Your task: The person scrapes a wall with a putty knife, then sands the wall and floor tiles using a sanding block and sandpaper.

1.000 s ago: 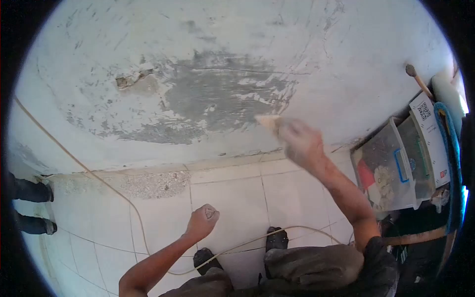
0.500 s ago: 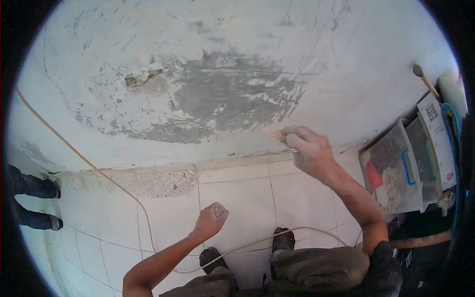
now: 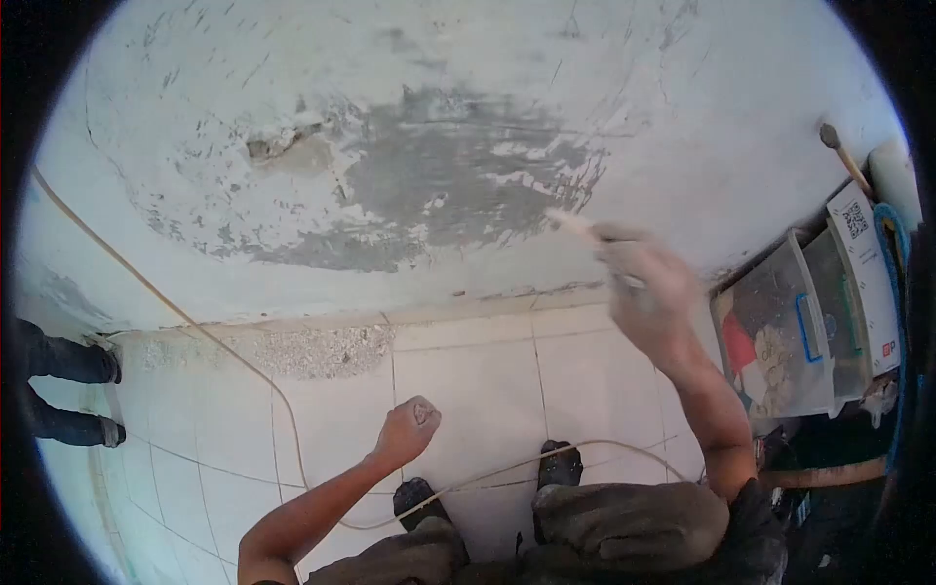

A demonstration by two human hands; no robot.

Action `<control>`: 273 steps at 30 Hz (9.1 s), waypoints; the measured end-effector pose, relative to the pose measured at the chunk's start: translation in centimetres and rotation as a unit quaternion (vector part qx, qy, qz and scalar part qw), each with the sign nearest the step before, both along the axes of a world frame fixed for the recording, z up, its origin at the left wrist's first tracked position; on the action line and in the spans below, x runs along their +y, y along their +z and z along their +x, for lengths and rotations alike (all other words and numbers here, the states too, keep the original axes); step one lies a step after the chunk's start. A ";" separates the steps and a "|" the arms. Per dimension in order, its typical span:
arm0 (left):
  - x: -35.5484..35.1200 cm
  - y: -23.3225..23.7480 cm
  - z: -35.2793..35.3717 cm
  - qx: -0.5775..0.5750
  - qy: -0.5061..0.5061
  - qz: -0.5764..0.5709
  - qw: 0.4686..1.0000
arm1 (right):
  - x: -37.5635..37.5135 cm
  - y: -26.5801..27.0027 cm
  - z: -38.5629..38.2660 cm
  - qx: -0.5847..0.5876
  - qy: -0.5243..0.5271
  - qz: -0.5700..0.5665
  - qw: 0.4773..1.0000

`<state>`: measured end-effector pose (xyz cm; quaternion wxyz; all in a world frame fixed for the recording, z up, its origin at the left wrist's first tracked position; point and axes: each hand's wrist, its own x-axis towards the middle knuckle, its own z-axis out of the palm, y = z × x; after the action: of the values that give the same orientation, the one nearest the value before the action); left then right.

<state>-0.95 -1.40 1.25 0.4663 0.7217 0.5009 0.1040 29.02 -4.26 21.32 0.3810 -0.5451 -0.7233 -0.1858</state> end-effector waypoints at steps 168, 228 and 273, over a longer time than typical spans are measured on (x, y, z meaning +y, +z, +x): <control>0.6 -1.5 0.0 -0.002 -0.006 -0.007 1.000 | -0.5 9.4 -0.2 0.058 0.013 0.229 0.972; 0.7 0.4 0.4 -0.017 -0.004 0.011 1.000 | 3.5 -4.7 3.6 -0.069 -0.049 -0.045 0.995; 0.1 0.8 0.8 0.013 -0.002 -0.056 0.998 | -2.4 10.1 1.7 -0.053 -0.184 0.255 0.948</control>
<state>-0.18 -1.28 2.02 0.5000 0.6967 0.5102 0.0651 30.76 -6.67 31.44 0.4274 -0.5426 -0.5582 -0.4597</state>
